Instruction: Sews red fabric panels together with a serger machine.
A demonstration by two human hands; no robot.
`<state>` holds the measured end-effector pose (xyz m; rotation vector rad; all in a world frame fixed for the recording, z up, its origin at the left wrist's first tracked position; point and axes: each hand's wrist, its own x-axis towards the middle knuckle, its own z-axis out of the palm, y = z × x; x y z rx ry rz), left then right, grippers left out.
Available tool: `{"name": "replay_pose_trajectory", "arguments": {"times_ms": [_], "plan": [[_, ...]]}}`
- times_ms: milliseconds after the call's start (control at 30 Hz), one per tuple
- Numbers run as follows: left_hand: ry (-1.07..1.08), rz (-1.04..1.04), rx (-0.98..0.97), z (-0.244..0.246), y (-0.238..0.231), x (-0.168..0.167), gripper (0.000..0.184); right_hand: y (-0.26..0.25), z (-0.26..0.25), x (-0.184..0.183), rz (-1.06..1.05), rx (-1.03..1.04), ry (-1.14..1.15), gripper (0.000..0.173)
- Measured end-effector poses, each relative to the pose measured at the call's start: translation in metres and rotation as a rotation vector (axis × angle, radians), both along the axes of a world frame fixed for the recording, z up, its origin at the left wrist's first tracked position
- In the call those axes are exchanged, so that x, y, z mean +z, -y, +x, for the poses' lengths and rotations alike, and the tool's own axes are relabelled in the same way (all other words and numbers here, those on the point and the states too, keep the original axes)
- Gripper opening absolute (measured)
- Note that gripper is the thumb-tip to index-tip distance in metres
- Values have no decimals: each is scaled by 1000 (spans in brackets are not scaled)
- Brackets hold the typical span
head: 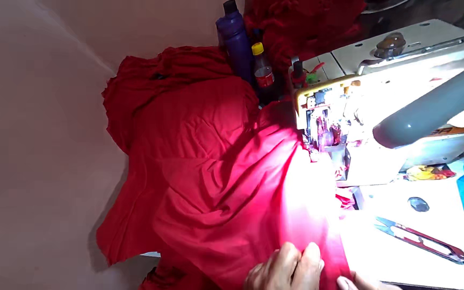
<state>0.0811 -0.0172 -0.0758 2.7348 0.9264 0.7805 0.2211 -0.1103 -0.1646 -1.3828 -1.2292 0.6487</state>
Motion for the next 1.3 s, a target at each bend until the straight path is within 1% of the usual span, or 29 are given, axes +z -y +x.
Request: {"name": "replay_pose_trajectory", "arguments": {"times_ms": [100,200,267,367,467,567,667,767,900,1000,1167,1233,1300], "plan": [[-6,92,66,24,-11,-7,14,-20,10,10,-7,-94,143,22],[0,167,72,44,-21,-12,17,-45,18,9,99,-192,194,25],[7,195,54,53,-28,-13,19,-61,23,8,150,-217,145,27],[43,169,58,59,-32,-11,17,-76,31,13,157,-143,-53,23],[92,155,58,51,-33,-17,15,-74,36,18,138,-100,-200,16],[176,182,7,36,-39,-34,18,-64,35,14,102,-46,-304,9],[296,188,-74,27,-45,-49,14,-55,29,8,85,-12,-365,8],[365,172,-101,23,-45,-56,12,-48,26,8,92,-11,-382,10],[362,175,-134,19,-37,-53,12,-42,22,12,61,1,-429,13],[314,228,-146,15,-26,-50,13,-38,20,16,42,-21,-459,14],[274,261,-102,19,-16,-59,16,-40,18,28,-7,-31,-554,28],[269,246,-93,22,-14,-64,18,-45,17,30,-27,-54,-533,25],[297,238,-79,23,-11,-68,21,-51,18,27,2,-71,-529,15]]}}
